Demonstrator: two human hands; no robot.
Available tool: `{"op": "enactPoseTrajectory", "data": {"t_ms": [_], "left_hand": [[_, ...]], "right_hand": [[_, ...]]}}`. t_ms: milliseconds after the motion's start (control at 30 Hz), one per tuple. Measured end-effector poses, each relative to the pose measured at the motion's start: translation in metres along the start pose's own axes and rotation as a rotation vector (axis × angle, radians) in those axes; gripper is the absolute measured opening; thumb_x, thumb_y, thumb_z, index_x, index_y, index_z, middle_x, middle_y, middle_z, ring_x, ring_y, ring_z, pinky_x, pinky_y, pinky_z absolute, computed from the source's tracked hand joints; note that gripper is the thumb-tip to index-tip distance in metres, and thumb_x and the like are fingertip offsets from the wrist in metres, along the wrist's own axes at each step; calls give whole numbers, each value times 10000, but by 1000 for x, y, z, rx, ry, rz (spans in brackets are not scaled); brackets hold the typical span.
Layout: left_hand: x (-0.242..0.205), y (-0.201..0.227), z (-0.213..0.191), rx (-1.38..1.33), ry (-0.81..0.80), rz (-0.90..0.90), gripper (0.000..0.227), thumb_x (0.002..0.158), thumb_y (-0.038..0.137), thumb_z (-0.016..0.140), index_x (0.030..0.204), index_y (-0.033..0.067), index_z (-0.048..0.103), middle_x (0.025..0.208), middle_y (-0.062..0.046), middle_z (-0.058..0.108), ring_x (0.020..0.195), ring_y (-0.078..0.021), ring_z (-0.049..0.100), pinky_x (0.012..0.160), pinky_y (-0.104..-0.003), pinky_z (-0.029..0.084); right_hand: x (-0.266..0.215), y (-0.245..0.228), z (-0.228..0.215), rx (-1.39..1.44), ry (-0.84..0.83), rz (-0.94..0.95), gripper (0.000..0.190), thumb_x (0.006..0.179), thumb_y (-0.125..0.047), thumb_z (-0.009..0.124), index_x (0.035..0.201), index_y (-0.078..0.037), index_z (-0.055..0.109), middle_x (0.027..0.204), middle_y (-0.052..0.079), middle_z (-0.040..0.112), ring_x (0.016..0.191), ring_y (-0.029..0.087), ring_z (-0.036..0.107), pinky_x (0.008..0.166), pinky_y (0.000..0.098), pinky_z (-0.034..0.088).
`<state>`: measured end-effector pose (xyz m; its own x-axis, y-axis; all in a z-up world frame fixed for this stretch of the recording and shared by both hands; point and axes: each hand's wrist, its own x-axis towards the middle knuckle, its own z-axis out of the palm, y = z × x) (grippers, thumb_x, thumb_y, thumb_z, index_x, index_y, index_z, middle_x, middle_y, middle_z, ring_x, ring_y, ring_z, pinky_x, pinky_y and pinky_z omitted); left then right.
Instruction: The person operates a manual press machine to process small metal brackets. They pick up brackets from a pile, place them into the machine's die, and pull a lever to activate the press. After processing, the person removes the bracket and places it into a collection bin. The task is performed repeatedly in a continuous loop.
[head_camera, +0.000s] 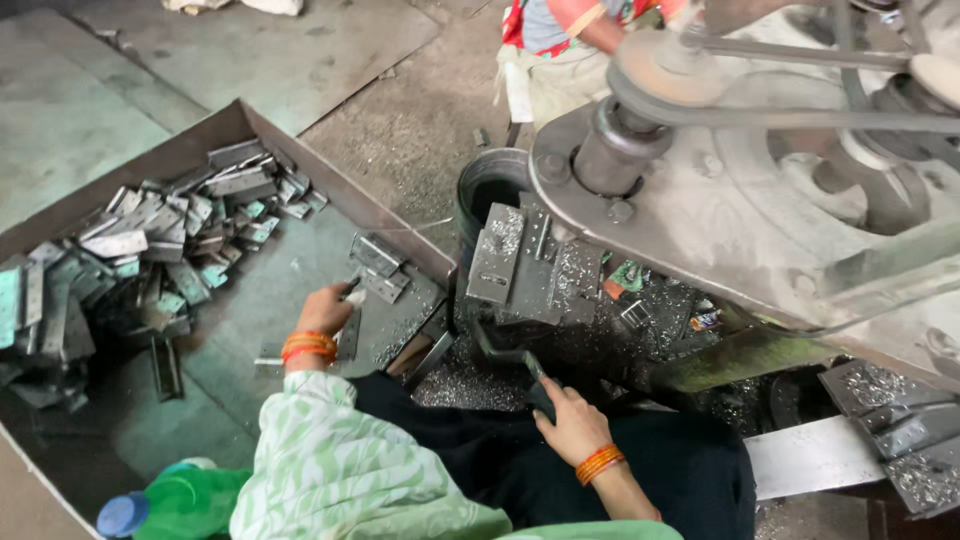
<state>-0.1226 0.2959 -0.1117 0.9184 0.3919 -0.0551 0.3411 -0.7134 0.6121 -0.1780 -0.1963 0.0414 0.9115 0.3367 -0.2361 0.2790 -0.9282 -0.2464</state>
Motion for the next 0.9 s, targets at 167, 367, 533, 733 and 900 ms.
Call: {"op": "enactPoseTrajectory", "data": {"t_ms": [167,367,533,733,900], "left_hand": [[-57,-16,31,243,142,-235,444,862,267,660,1298,188,681,1359,-111,656,1165,-416,635,914,-556,552],[-82,-1,63,276,401,-297,471,781,318,761,1220,155,705,1333,-180,570,1192,-424,541,962,-506,536],[-78,0,56,52,502,-313,492,775,248,761,1225,68,679,1243,-264,548,1062,-461,581,934,-530,531],[-86,8,58,330,290,-164,368,771,177,739,1134,117,721,1235,-136,612,1151,-409,598,938,-496,564],[-79,17,59,293,199,25,498,666,181,783,1161,187,728,1270,-78,626,1133,-397,601,911,-496,568]], "right_hand": [[2,-1,-2,19,-56,6,665,868,-409,676,1478,-250,462,1128,134,670,930,381,709,825,482,586],[1,-3,-7,56,-73,-3,685,861,-394,688,1488,-246,456,1139,134,663,955,379,702,843,474,579],[3,-6,-14,56,-167,47,695,889,-402,663,1517,-231,419,1169,133,646,967,357,699,834,460,585],[1,-5,-7,62,-121,30,688,881,-392,675,1504,-222,437,1179,141,643,966,364,700,832,466,581],[1,-5,-5,70,-104,28,698,880,-381,684,1507,-214,427,1178,161,635,970,375,693,826,476,581]]}}
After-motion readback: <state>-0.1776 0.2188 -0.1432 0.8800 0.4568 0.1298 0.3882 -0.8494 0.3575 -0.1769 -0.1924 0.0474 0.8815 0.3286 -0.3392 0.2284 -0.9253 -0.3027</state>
